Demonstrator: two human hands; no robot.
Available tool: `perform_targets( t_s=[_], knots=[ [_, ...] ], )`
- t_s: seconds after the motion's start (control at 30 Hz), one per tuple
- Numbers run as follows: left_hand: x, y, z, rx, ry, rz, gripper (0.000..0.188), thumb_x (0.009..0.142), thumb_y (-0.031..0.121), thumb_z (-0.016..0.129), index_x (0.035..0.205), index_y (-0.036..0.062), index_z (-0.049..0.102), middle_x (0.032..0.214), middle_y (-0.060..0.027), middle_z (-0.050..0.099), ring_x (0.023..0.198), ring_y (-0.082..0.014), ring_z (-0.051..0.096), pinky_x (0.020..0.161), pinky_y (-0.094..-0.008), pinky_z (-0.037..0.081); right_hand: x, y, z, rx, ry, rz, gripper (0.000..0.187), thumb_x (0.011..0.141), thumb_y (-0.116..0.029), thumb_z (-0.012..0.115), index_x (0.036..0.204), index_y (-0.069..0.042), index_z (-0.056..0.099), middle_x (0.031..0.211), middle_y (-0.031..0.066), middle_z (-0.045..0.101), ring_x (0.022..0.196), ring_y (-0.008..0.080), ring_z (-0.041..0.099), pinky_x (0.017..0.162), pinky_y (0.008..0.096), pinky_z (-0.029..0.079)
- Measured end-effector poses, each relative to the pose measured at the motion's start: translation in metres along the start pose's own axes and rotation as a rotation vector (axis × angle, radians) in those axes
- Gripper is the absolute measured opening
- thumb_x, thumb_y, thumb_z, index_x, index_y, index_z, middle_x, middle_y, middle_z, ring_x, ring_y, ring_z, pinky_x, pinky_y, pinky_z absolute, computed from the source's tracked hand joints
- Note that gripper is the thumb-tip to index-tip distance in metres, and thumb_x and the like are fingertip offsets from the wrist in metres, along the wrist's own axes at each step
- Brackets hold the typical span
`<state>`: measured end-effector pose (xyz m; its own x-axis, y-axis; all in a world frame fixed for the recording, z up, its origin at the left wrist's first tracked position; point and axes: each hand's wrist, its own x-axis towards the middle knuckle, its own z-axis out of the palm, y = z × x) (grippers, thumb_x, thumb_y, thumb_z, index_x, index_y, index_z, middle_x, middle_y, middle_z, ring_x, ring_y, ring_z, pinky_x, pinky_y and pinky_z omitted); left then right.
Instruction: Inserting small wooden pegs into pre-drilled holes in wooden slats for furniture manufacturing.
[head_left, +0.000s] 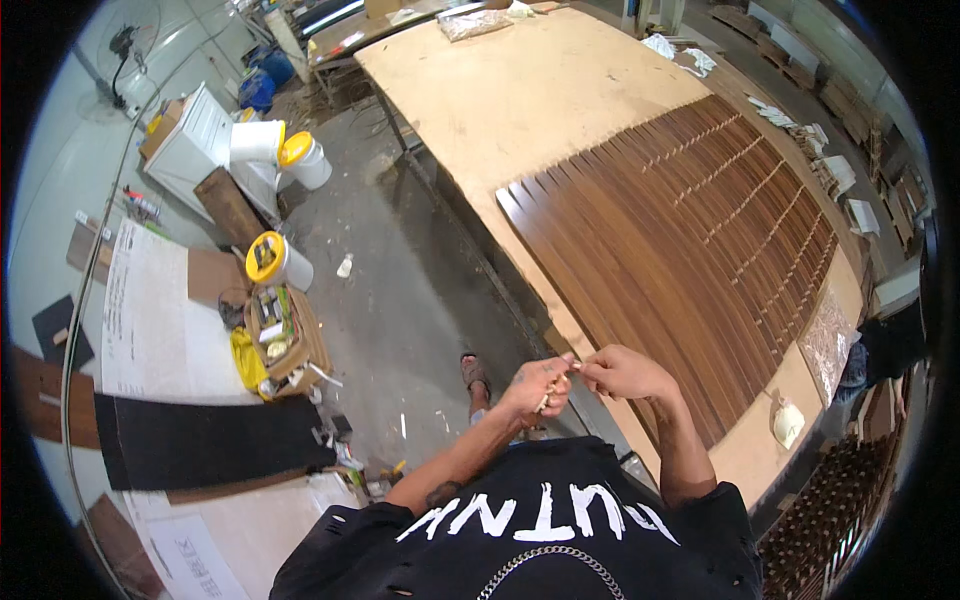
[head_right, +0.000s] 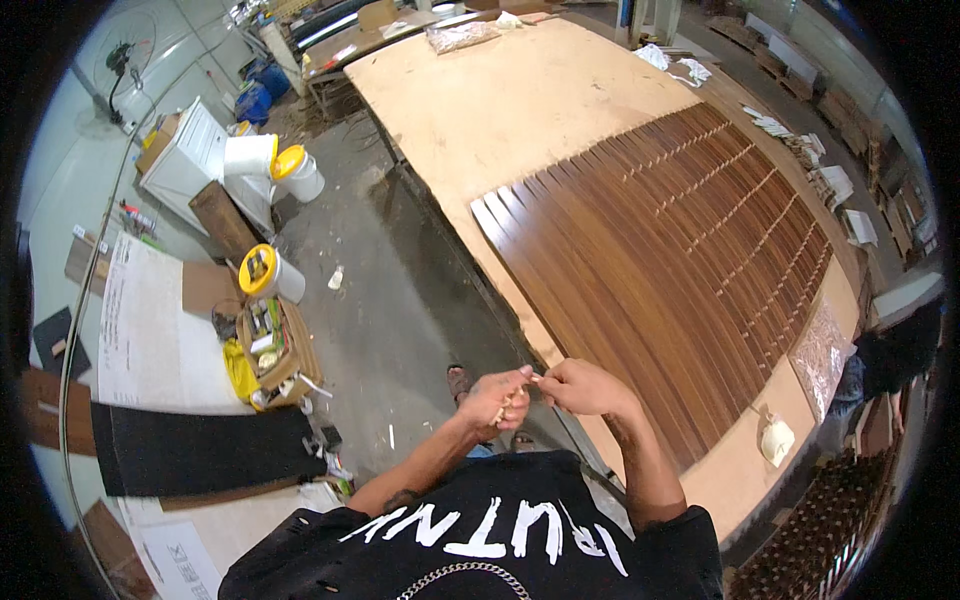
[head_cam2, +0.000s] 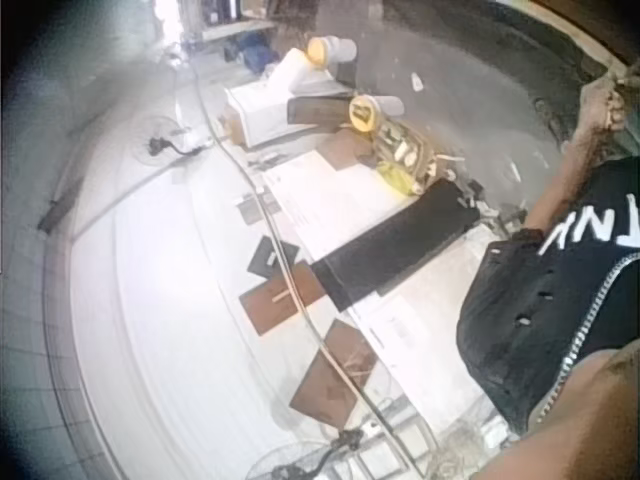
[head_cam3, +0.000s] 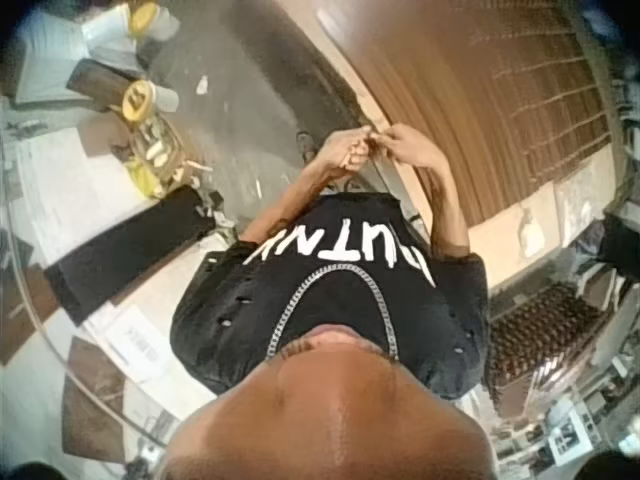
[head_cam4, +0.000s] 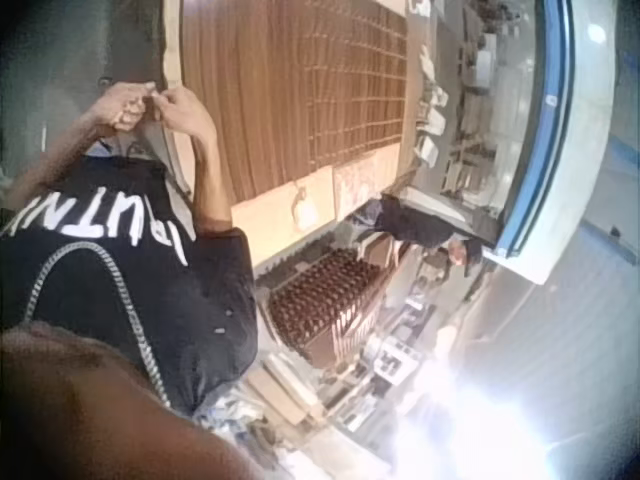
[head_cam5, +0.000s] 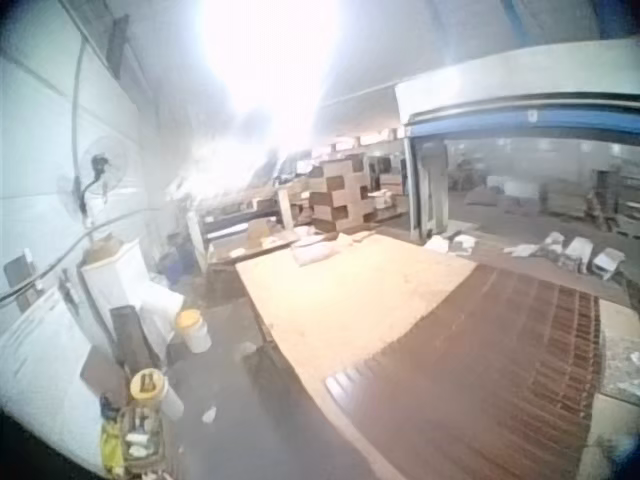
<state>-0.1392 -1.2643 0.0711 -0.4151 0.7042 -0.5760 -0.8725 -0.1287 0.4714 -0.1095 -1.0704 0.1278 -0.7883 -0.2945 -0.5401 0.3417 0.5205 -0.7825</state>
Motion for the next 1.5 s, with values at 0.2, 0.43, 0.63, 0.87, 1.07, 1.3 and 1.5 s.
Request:
perform_targets(
  t_s=[0.2,0.43,0.63,0.87,1.07,1.3,1.5],
  knots=[
    [0.045,0.103,-0.045,0.132,-0.052,-0.125,0.026,0.099,0.030,0.052,0.093,0.0053,0.055,0.057,0.0032,0.040,0.042,-0.0065,0.036,0.035,-0.0219,0.028,0.085,-0.043,-0.027,-0.225,0.248,0.043,0.036,0.093,-0.027,0.050,0.074,0.001,0.062,0.060,0.0110,0.059,0.054,0.0193,0.061,0.052,0.0351,0.047],
    [0.094,0.220,-0.075,0.122,-0.165,-0.198,0.027,0.099,0.024,0.050,0.080,0.0062,0.056,0.059,0.0014,0.047,0.040,-0.0066,0.040,0.032,-0.0224,0.029,0.167,-0.101,-0.039,0.058,0.741,0.021,0.020,0.090,-0.014,0.053,0.094,0.001,0.065,0.078,0.0175,0.067,0.066,0.0276,0.066,0.064,0.0356,0.051],
    [0.141,0.273,-0.091,0.202,-0.271,-0.417,0.028,0.099,0.029,0.052,0.085,0.0045,0.055,0.058,0.0020,0.047,0.040,-0.0060,0.040,0.032,-0.0201,0.029,0.209,-0.092,-0.041,0.634,0.889,0.052,0.011,0.094,-0.007,0.055,0.098,0.001,0.061,0.080,0.0091,0.068,0.065,0.0151,0.066,0.059,0.0272,0.052],
    [0.202,0.296,-0.118,-0.118,-0.298,-0.498,0.033,0.096,0.038,0.056,0.084,0.0074,0.057,0.057,0.0018,0.042,0.044,-0.0090,0.041,0.033,-0.0215,0.030,0.249,0.000,-0.117,0.781,1.286,0.065,0.009,0.094,-0.007,0.056,0.098,0.001,0.058,0.080,0.0092,0.067,0.067,0.0144,0.066,0.057,0.0261,0.053],
    [0.222,0.337,-0.131,-0.253,-0.231,-0.414,0.037,0.101,0.036,0.045,0.084,0.0064,0.060,0.059,0.0009,0.043,0.048,-0.0094,0.042,0.034,-0.0209,0.031,0.291,0.114,-0.258,0.246,1.520,0.277,0.011,0.089,-0.011,0.061,0.092,-0.001,0.065,0.080,0.0126,0.069,0.062,0.0152,0.067,0.059,0.0297,0.053],
    [0.244,0.373,-0.133,-0.171,-0.118,-0.306,0.036,0.101,0.037,0.045,0.084,0.0076,0.058,0.057,0.0017,0.041,0.043,-0.0082,0.039,0.031,-0.0212,0.030,0.303,0.142,-0.334,-0.193,1.323,0.576,0.014,0.085,-0.019,0.063,0.088,-0.006,0.067,0.088,0.0171,0.069,0.088,0.0347,0.066,0.077,0.0453,0.051],
    [0.277,0.398,-0.145,-0.231,-0.168,-0.329,0.036,0.101,0.037,0.044,0.084,0.0075,0.056,0.058,0.0015,0.041,0.044,-0.0083,0.039,0.032,-0.0204,0.030,0.316,0.129,-0.341,-0.517,1.101,0.641,0.014,0.084,-0.015,0.061,0.088,-0.001,0.062,0.083,0.0212,0.067,0.085,0.0400,0.064,0.076,0.0500,0.051]
  ],
)
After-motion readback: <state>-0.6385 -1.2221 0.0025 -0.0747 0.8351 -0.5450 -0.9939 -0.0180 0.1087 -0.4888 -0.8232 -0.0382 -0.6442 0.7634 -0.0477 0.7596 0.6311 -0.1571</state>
